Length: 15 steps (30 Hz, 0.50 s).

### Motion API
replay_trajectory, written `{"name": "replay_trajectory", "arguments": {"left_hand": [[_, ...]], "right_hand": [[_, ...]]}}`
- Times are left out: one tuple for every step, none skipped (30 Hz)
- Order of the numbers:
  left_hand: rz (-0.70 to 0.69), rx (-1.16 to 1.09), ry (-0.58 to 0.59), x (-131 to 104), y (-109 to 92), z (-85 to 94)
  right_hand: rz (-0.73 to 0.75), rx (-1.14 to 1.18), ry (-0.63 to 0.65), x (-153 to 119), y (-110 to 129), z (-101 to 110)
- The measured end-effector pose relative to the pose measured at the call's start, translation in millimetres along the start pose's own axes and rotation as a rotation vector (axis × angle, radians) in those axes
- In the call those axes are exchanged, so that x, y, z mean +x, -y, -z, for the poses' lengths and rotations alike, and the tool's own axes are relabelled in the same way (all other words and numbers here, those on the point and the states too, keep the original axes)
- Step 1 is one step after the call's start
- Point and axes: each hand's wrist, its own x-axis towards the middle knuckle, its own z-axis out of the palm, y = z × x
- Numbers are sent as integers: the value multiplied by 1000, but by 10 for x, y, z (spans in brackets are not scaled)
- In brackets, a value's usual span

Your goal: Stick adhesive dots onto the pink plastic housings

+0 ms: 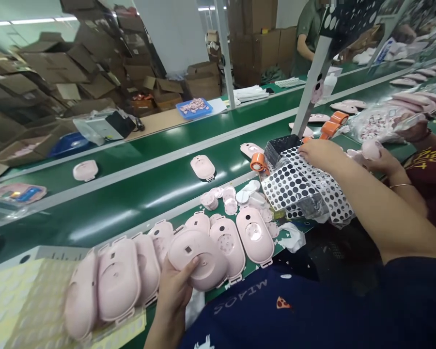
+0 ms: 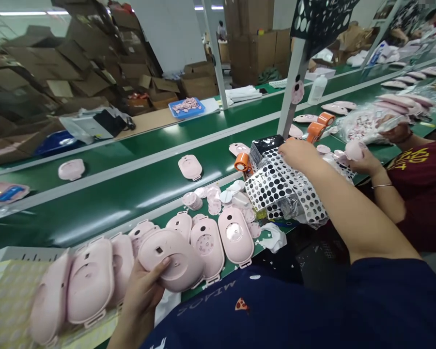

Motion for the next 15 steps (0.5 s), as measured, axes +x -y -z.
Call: {"name": "replay_trajectory", "arguments": {"left_hand": [[2,2,5,-9,3,-5],[5,2,5,-18,9,-7],[11,-1,1,-26,15,-4],[20,-3,-8,-34,22,1],[26,-4,-20,-40,27,7],[28,-4,-34,-46,31,12],[26,-4,-43,-51,31,13],[23,-4,-47,-55,29,9],[19,-5,-46,-58,23,-1],[11,-7,-47,-60,14,-16],[0,-10,-49,-60,4,-35],[-7,-12,-53,-58,-6,-56],[-7,-12,-52,-54,-15,-77],[-2,-10,-46,-47,-23,-97],[8,-8,-35,-37,-27,-113]], "right_hand": [[22,-24,15,83,21,-22],[40,-50,32,150,38,-37],[58,-73,47,202,50,-44],[80,-94,55,239,58,-43],[100,-112,62,262,63,-35],[117,-128,67,275,67,-23],[132,-143,70,279,72,-8],[147,-154,73,278,79,4],[161,-163,73,274,89,13],[172,-170,71,268,101,16],[180,-175,67,261,114,12],[184,-177,60,254,126,1],[185,-178,51,247,138,-14],[183,-177,41,242,147,-31],[179,-174,32,237,152,-47]]}}
